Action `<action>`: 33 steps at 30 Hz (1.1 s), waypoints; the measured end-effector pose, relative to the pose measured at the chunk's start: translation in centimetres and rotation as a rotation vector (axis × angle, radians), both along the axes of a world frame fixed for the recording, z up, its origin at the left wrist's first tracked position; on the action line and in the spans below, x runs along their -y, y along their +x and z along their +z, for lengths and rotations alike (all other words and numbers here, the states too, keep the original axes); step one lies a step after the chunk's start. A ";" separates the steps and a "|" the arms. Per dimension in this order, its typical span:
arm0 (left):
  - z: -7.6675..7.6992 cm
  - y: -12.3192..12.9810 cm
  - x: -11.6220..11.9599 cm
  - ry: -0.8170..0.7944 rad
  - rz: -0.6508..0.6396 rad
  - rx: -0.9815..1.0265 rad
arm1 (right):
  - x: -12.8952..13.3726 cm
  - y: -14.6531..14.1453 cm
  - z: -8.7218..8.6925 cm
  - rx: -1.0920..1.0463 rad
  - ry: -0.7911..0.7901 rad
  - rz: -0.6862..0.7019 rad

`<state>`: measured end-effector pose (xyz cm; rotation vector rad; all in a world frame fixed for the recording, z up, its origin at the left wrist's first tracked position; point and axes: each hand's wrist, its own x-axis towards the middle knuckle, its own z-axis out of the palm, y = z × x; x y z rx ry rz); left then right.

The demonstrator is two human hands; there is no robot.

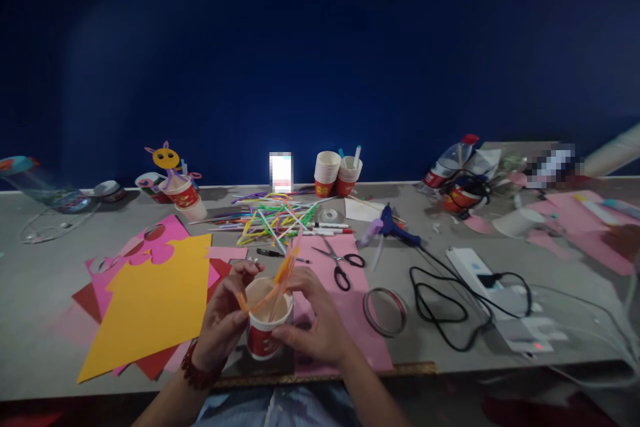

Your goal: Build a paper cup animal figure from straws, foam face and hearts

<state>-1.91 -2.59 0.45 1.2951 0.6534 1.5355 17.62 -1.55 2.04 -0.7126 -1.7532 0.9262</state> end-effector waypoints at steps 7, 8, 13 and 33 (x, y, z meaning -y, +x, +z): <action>0.5 1.4 0.5 -0.131 0.081 0.111 | 0.5 -0.3 -0.4 0.040 -0.037 -0.106; 0.4 1.5 0.5 -0.134 0.081 0.114 | 0.6 -0.3 -0.4 0.027 -0.046 -0.101; 0.4 1.7 0.7 -0.094 0.125 0.084 | 0.6 -0.8 0.0 -0.041 -0.094 -0.023; -0.5 1.5 2.3 -0.047 0.164 -0.338 | -0.1 -1.3 0.2 0.268 0.157 -0.139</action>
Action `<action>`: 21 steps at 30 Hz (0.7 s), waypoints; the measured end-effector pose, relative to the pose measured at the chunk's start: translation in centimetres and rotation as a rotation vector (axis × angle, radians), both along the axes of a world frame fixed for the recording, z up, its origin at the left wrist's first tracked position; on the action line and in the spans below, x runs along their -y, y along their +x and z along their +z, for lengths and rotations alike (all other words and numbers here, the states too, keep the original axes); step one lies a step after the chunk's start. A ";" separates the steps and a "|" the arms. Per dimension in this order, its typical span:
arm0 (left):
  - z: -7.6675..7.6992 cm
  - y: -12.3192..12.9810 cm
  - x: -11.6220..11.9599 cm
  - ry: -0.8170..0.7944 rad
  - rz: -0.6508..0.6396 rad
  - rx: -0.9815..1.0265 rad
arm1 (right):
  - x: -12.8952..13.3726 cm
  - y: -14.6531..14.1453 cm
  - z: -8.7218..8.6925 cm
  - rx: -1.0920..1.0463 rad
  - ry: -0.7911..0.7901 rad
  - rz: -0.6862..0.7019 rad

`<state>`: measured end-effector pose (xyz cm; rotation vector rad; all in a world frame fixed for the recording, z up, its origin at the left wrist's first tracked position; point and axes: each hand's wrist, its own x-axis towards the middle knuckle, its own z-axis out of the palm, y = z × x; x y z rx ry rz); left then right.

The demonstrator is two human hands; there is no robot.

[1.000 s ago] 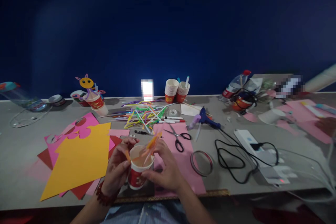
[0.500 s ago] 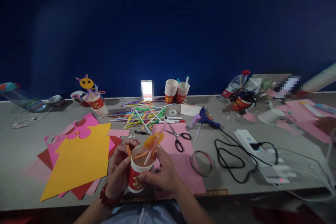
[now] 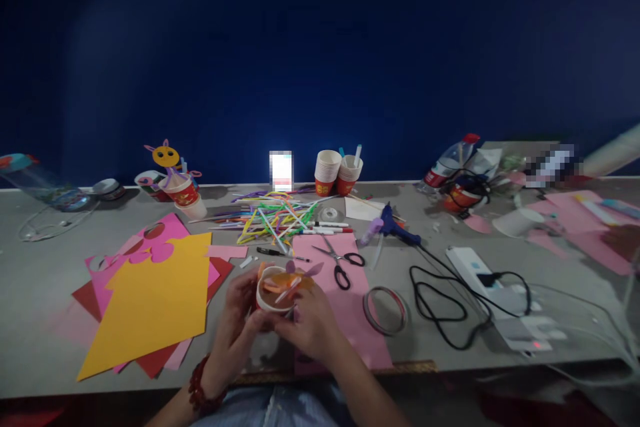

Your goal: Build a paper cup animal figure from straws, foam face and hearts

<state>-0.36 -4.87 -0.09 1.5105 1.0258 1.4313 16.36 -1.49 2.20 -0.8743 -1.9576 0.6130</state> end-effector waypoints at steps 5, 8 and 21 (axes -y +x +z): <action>0.3 0.2 0.1 -0.101 0.111 -0.012 | 0.0 0.0 0.3 0.098 -0.054 0.056; 0.5 0.3 0.1 -0.127 0.121 -0.007 | -0.1 -0.1 0.5 0.095 -0.090 0.094; 0.8 -0.1 -0.2 -0.131 0.065 -0.030 | -0.1 -0.4 0.4 0.195 -0.108 0.065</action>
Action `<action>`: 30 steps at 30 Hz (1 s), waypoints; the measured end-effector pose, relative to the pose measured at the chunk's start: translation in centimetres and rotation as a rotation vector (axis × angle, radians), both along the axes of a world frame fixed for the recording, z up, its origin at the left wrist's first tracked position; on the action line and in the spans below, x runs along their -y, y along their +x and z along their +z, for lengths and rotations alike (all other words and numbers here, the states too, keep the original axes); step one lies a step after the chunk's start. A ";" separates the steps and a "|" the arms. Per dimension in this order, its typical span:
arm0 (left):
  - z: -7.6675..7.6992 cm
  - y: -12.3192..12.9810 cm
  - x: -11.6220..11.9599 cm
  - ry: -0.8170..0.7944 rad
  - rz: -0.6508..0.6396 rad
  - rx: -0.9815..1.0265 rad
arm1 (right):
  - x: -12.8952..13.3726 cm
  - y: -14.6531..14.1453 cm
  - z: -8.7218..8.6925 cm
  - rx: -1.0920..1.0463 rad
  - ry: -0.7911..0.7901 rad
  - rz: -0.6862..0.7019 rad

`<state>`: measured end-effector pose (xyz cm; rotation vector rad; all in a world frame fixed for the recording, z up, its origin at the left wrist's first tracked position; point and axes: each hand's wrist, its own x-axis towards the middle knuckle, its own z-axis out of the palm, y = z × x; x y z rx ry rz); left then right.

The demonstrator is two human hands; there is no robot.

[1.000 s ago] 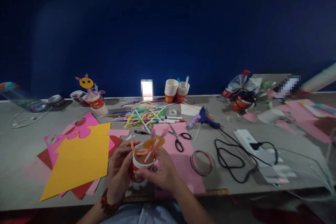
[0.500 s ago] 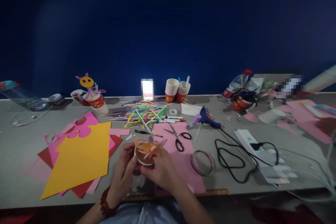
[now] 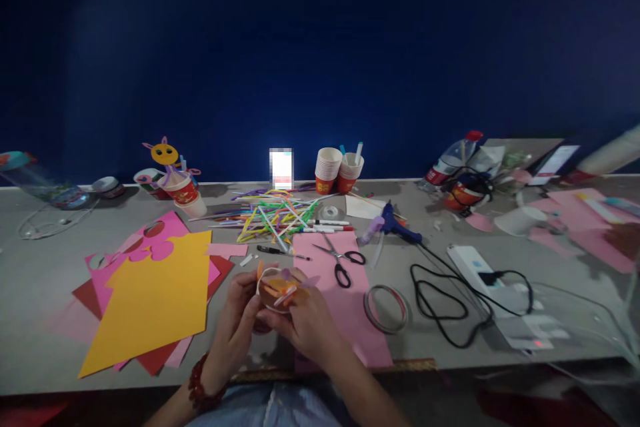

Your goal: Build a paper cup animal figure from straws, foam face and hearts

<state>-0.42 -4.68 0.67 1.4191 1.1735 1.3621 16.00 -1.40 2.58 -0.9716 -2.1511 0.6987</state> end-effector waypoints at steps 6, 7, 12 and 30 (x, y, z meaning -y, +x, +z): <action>0.6 0.1 -0.2 -0.053 0.028 0.059 | 0.1 -0.2 -0.9 0.057 0.044 -0.006; 0.4 0.1 -0.3 -0.051 0.027 0.072 | 0.2 -0.3 -0.8 0.048 0.043 -0.004; -0.1 0.1 -0.4 -0.049 0.019 0.102 | 0.3 -0.7 -1.2 0.016 0.077 -0.029; -1.4 0.5 -0.3 -0.043 0.136 0.033 | 0.5 -1.4 -1.1 -0.060 0.056 -0.044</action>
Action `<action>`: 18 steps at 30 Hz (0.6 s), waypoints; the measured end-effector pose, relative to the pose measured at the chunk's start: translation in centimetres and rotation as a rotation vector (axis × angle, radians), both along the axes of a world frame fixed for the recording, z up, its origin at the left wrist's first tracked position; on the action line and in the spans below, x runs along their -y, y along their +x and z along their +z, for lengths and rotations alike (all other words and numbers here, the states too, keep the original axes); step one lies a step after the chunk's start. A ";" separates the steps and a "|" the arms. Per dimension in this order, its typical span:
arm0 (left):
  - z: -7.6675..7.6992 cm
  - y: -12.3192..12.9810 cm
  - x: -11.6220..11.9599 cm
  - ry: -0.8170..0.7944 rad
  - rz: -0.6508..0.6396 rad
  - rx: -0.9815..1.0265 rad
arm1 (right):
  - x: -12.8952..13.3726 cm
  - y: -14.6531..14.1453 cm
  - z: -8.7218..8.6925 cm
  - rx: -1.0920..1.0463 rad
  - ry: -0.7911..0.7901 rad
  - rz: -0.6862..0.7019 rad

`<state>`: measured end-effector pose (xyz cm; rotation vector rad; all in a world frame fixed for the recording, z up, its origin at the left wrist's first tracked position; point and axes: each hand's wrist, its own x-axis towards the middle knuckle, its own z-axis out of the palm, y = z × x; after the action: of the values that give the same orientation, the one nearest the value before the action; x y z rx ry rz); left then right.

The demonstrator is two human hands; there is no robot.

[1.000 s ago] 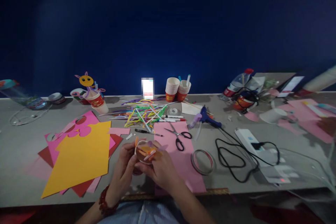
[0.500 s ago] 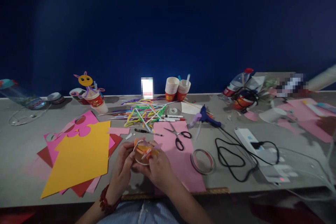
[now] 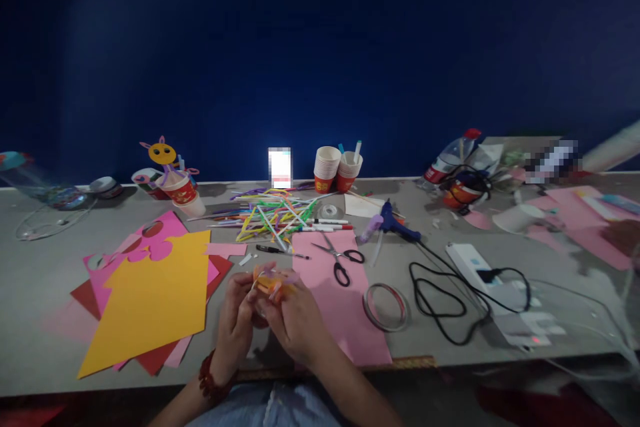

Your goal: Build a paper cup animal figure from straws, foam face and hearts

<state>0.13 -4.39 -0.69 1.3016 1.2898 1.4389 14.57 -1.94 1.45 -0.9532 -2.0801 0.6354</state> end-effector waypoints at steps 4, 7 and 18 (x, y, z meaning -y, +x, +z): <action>-0.2 0.2 -0.1 0.024 0.027 0.012 | 0.5 -0.2 -0.2 -0.053 0.027 -0.121; -0.4 0.3 0.0 0.039 0.044 0.056 | 0.7 -0.4 -0.5 -0.132 0.032 -0.172; -1.9 0.3 0.3 0.183 -0.154 0.035 | 0.3 -0.7 -2.0 -0.231 -0.012 -0.280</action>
<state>0.39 -4.69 -2.58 1.4561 1.0305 1.4896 13.86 -2.26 -0.60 -1.0989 -1.7044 0.5814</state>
